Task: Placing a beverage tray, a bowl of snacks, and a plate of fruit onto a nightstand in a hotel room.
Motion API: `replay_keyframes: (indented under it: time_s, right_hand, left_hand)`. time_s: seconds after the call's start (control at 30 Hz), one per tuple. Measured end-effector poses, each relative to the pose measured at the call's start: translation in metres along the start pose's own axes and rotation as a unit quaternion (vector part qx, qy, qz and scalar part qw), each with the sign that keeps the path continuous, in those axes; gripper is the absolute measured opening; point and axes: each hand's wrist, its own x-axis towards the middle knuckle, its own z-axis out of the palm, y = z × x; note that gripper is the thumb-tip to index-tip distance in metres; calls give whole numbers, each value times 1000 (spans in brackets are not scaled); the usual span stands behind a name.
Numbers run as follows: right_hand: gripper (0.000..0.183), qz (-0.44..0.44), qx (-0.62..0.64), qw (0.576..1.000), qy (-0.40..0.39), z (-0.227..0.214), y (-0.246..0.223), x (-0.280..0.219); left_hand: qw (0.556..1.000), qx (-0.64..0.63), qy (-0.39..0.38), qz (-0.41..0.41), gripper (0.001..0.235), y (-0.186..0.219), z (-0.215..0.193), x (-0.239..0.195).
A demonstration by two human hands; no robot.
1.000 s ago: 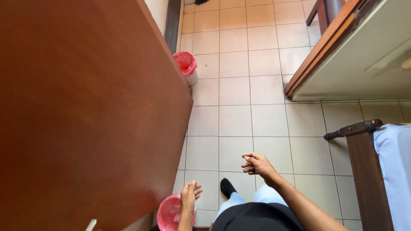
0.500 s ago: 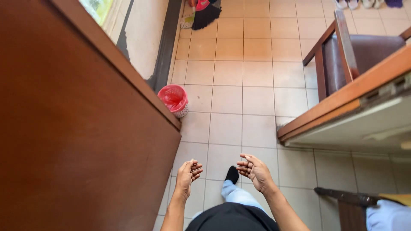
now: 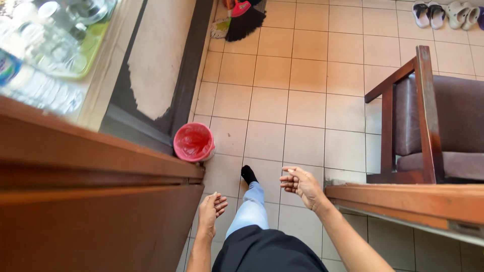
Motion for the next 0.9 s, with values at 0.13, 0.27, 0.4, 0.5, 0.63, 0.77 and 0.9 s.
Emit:
replay_keyframes:
  time_s: [0.13, 0.27, 0.4, 0.5, 0.63, 0.77, 0.9]
  right_hand:
    - [37, -19, 11, 1000, 20, 1, -77, 64]
    - [39, -43, 35, 998, 38, 17, -143, 123]
    - [40, -40, 74, 996, 27, 27, -186, 175]
    - [41, -54, 108, 993, -3, 29, -239, 220]
    - [41, -51, 114, 992, -26, 25, -310, 281]
    - [40, -83, 30, 996, -9, 16, -381, 351]
    - [36, -86, -109, 990, -18, 15, -448, 419]
  left_hand:
    - [1000, -19, -2, -22, 36, 41, 41, 82]
    - [998, 16, -61, -21, 31, 120, 99, 150]
    - [993, 26, -108, 31, 31, 211, 161, 204]
    - [993, 30, -117, 13, 30, 283, 211, 231]
    - [991, 11, -129, 35, 30, 356, 263, 272]
    - [995, -22, -84, 41, 31, 401, 301, 322]
    - [996, -63, -7, 55, 31, 436, 328, 373]
